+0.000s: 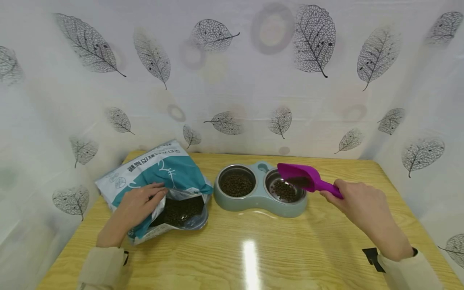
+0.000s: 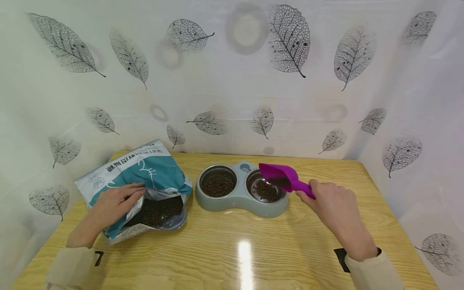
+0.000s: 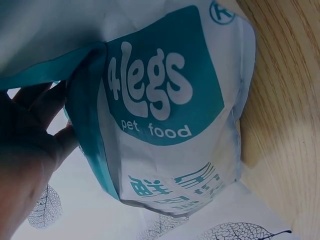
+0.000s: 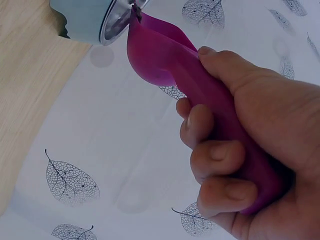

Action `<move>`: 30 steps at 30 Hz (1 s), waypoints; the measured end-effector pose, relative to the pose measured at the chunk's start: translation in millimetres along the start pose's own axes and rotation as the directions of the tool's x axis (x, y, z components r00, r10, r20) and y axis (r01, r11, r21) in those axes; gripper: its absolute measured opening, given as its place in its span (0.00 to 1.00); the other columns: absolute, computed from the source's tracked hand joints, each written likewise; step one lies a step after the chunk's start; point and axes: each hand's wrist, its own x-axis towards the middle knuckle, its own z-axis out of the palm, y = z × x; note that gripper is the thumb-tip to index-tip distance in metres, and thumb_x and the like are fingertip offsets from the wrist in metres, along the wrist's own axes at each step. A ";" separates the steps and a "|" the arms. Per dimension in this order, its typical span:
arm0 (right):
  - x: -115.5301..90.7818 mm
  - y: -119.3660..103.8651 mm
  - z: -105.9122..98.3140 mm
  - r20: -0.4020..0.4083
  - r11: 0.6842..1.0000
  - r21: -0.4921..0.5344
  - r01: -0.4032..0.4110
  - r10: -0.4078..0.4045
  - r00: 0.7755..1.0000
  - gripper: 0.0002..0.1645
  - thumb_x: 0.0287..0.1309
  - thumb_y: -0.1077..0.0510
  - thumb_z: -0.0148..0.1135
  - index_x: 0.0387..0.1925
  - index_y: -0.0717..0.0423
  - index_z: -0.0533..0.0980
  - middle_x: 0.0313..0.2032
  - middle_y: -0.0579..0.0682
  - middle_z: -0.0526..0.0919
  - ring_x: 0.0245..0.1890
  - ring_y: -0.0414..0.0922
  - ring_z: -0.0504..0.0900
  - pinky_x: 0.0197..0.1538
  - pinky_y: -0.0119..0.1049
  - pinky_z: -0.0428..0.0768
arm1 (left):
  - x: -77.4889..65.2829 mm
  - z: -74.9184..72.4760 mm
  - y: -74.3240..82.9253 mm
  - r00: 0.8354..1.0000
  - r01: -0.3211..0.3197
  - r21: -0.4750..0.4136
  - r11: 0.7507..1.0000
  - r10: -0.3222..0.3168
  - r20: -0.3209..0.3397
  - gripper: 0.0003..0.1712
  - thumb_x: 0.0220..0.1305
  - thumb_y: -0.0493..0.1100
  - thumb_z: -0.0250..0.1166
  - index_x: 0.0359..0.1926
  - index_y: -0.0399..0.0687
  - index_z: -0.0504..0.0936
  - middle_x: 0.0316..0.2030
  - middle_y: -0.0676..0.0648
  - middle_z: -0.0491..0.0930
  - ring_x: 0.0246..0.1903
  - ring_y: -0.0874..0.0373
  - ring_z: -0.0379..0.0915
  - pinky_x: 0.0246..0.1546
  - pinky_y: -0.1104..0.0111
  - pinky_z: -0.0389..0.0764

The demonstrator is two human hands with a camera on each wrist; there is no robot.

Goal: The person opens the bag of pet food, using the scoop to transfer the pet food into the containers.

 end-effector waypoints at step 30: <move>2.0 -53.9 12.9 0.503 0.678 0.654 -0.336 -0.058 0.862 0.21 0.73 0.43 0.59 0.25 0.49 0.78 0.16 0.38 0.67 0.14 0.31 0.59 0.16 0.27 0.59 | 0.9 -0.7 2.6 1.000 -0.016 0.003 1.000 0.016 -0.021 0.20 0.79 0.48 0.54 0.57 0.45 0.87 0.59 0.38 0.84 0.59 0.35 0.79 0.55 0.39 0.80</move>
